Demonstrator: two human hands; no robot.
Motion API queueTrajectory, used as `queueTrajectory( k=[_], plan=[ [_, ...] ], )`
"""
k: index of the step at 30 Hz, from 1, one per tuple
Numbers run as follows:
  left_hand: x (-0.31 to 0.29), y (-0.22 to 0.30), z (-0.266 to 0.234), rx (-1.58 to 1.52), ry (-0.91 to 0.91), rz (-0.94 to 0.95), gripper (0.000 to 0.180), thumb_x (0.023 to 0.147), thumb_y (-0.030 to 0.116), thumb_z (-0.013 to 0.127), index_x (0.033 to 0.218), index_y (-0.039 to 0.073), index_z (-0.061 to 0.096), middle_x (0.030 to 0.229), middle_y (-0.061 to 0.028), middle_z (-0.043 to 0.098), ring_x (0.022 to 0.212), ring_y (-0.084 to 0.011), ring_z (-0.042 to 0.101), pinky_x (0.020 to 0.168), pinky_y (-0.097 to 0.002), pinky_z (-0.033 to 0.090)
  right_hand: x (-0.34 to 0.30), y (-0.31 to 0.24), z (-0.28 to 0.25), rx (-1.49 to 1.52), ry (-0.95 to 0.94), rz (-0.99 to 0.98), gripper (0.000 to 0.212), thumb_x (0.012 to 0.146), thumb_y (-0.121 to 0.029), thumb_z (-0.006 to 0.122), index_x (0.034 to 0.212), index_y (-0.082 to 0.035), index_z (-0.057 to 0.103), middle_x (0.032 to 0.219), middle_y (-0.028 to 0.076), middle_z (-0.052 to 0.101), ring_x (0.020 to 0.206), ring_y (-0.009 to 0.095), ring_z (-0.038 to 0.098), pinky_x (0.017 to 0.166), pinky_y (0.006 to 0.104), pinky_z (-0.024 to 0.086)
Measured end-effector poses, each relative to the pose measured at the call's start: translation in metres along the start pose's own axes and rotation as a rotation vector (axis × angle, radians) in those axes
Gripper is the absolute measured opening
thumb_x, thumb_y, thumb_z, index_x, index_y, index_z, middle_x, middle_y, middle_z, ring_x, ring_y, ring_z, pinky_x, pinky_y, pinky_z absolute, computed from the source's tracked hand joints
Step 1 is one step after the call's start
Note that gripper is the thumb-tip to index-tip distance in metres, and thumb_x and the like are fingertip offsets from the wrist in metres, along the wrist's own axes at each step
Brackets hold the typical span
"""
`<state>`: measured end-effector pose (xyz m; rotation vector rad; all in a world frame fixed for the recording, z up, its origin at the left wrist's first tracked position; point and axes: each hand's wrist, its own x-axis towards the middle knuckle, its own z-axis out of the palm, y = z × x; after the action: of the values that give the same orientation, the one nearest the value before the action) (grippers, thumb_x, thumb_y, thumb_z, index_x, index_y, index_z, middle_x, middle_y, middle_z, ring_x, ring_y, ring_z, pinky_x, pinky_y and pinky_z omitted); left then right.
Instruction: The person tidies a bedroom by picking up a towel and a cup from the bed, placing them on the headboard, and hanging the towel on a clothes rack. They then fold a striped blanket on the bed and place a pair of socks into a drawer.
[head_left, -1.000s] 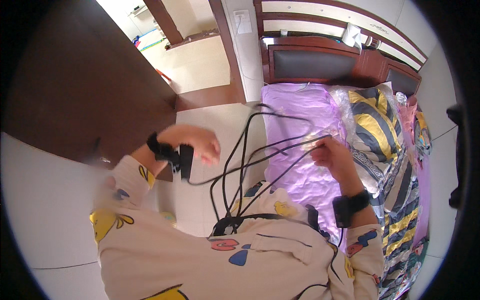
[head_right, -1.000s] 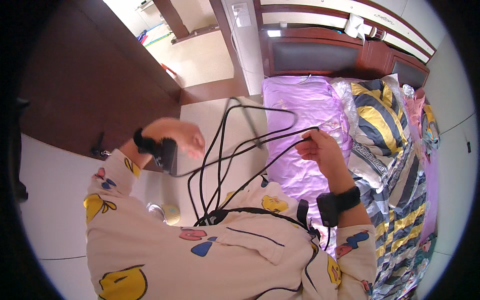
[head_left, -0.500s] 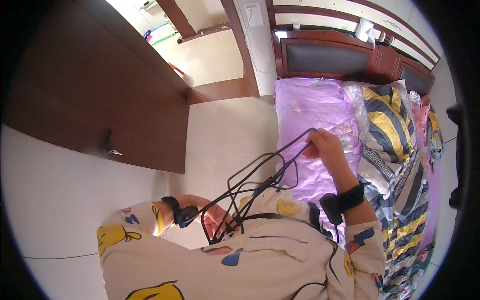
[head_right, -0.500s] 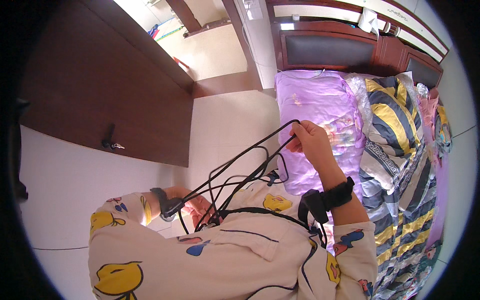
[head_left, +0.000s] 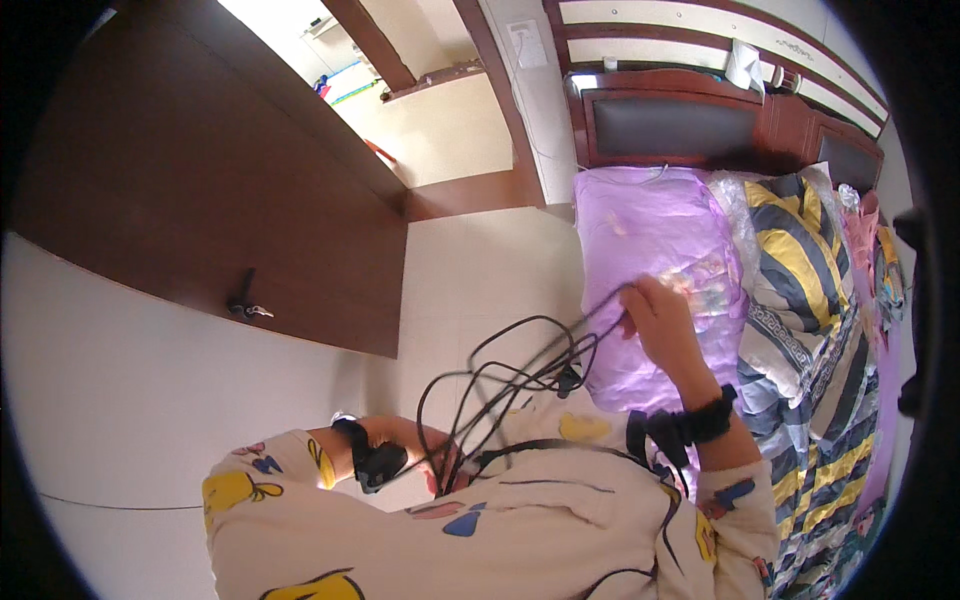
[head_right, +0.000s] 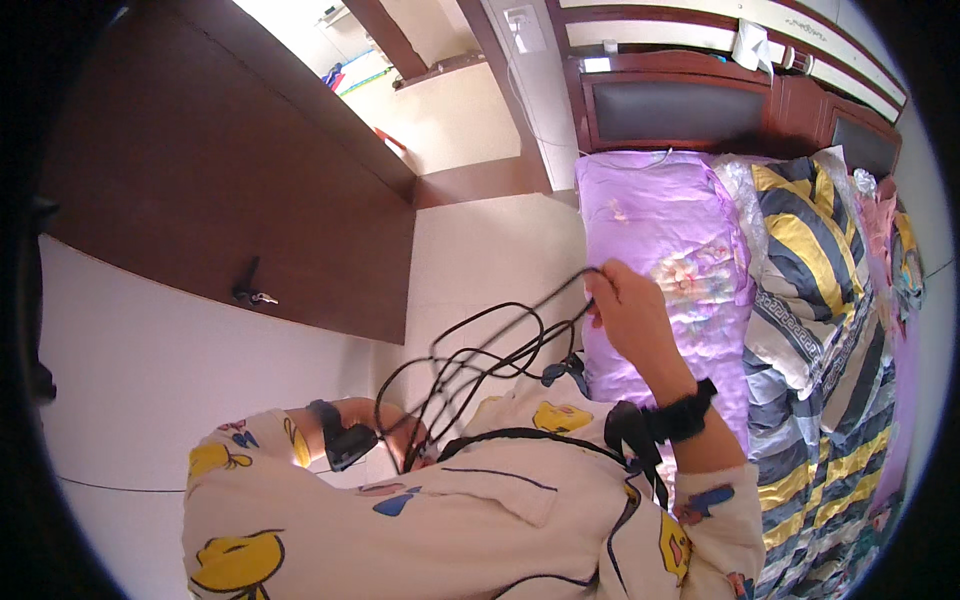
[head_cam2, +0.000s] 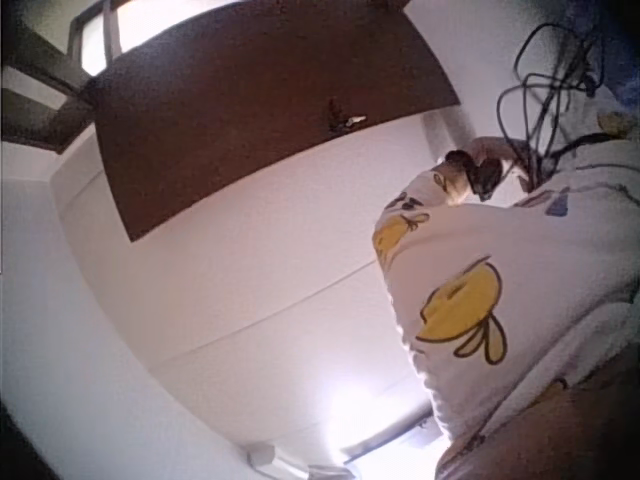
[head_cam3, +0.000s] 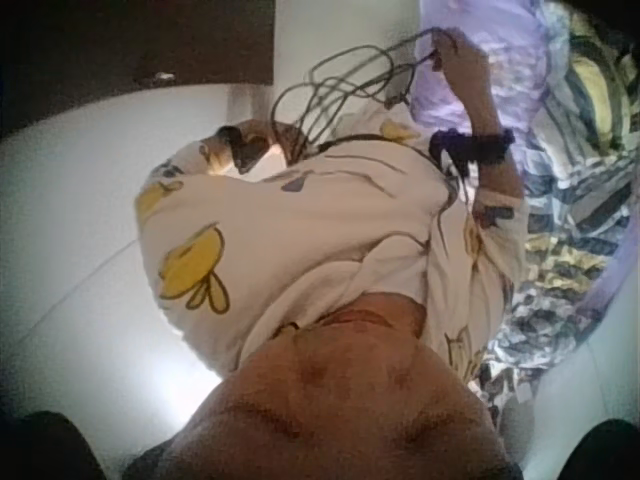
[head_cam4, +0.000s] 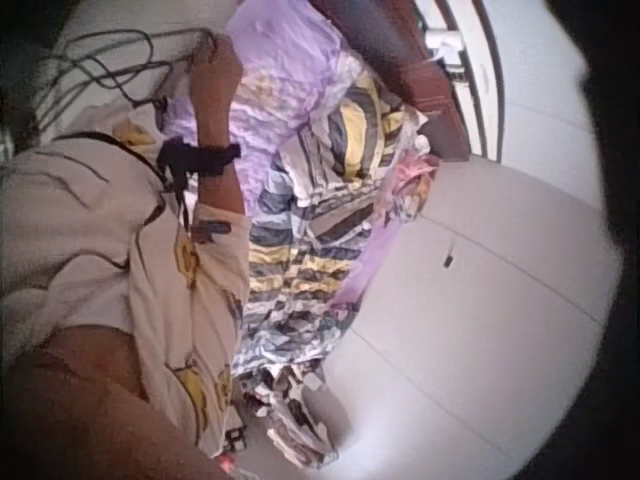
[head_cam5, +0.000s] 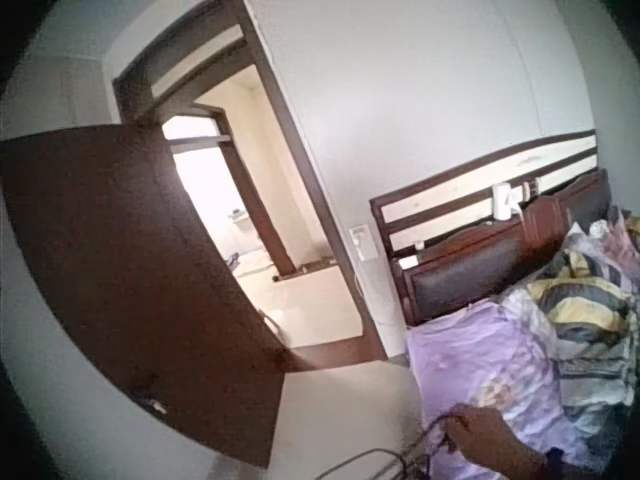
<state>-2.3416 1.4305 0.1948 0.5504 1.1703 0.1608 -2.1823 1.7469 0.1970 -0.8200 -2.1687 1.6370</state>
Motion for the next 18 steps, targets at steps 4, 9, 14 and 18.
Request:
queueTrajectory(
  k=[4,9,14,18],
  plan=[
    [-0.003,-0.006,-0.003,-0.469,-0.059,0.244,0.028,0.075,0.012,0.07,0.101,0.002,0.063,0.086,-0.0046,0.065,0.077,-0.0124,0.06,0.063,-0.0239,0.045,-0.044,0.002,-0.005,0.121,-0.097,0.037,0.018,0.089,-0.014,0.05,0.083,0.003,0.056,0.064,0.008,0.059,0.055,0.014,0.059,0.053,0.0256,0.046],
    [0.01,-0.013,0.003,-0.59,0.03,0.437,0.028,0.079,0.015,0.068,0.101,-0.001,0.06,0.092,-0.0081,0.064,0.074,-0.0133,0.061,0.068,-0.025,0.047,-0.06,-0.008,-0.034,0.313,-0.09,0.057,0.013,0.09,-0.01,0.048,0.086,0.001,0.055,0.073,0.007,0.06,0.059,0.012,0.059,0.055,0.0226,0.047],
    [0.002,0.007,0.016,-0.712,0.142,0.577,0.026,0.062,0.003,0.069,0.085,-0.007,0.061,0.078,-0.0139,0.062,0.073,-0.0172,0.059,0.066,-0.0261,0.046,-0.036,-0.014,-0.034,0.333,-0.093,-0.063,0.013,0.091,-0.01,0.048,0.088,0.001,0.053,0.075,0.008,0.061,0.06,0.012,0.06,0.056,0.0232,0.049],
    [-0.005,0.019,0.027,-0.732,0.194,0.694,0.025,0.064,0.001,0.064,0.087,-0.008,0.059,0.083,-0.0168,0.061,0.074,-0.0216,0.061,0.068,-0.0286,0.046,-0.028,-0.01,-0.013,0.32,-0.179,-0.008,0.012,0.091,-0.009,0.047,0.088,0.001,0.053,0.075,0.008,0.062,0.06,0.013,0.06,0.057,0.0239,0.049]
  ],
)
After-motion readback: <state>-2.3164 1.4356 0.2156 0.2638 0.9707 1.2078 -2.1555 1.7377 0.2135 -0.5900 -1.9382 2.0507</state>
